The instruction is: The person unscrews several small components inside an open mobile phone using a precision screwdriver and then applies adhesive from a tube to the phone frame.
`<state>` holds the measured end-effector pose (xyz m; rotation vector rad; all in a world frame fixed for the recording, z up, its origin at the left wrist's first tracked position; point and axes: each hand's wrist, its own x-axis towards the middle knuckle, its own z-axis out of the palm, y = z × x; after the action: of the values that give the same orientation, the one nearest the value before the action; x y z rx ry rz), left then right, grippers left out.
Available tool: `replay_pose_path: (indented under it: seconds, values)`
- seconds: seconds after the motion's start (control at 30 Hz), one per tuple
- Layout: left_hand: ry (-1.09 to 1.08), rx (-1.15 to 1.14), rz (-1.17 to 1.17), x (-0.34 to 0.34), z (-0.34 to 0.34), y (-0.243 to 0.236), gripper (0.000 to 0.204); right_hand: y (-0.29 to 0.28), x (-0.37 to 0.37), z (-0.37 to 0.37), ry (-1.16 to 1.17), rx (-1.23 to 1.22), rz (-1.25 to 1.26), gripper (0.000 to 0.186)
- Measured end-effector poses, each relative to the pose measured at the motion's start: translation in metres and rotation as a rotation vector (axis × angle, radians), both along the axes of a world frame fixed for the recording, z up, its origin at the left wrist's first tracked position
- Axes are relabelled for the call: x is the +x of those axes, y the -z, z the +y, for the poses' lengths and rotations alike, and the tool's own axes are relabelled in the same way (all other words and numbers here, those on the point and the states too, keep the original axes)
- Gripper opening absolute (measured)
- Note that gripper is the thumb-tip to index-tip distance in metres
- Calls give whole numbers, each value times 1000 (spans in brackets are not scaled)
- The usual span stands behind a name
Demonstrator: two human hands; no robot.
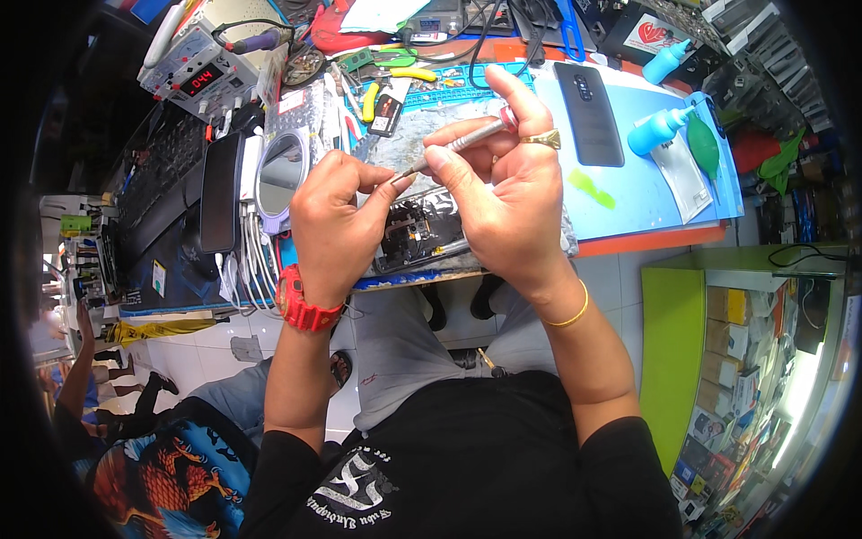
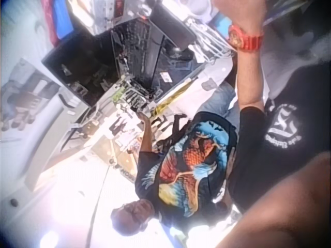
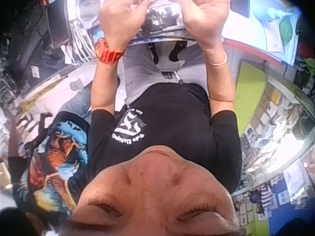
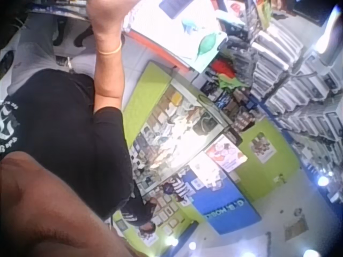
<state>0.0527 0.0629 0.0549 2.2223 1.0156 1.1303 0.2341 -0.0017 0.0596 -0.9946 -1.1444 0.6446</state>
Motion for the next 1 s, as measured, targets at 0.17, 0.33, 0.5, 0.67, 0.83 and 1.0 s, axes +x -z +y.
replay_pose_path:
  seconds: [0.17, 0.33, 0.5, 0.67, 0.83, 1.0]
  values:
    - [14, -12, -6, -2, 0, 2, 13, 2, 0, 1, -1, 4, 16, 76]
    - [30, -22, -30, -1, 1, 3, 13, 5, 0, 4, 11, 29, 25, 76]
    - [37, -28, -35, -2, 1, 3, 13, 5, -1, 5, 5, 27, 25, 75]
    - [32, -52, -49, -2, 2, 3, 12, 3, -2, 5, 22, 25, 64, 75]
    - [33, -89, -60, -1, 1, 2, 12, 1, -2, 5, 28, 21, 34, 75]
    - [58, -86, -58, -2, 1, 1, 12, 3, -1, 3, 78, 79, -164, 73]
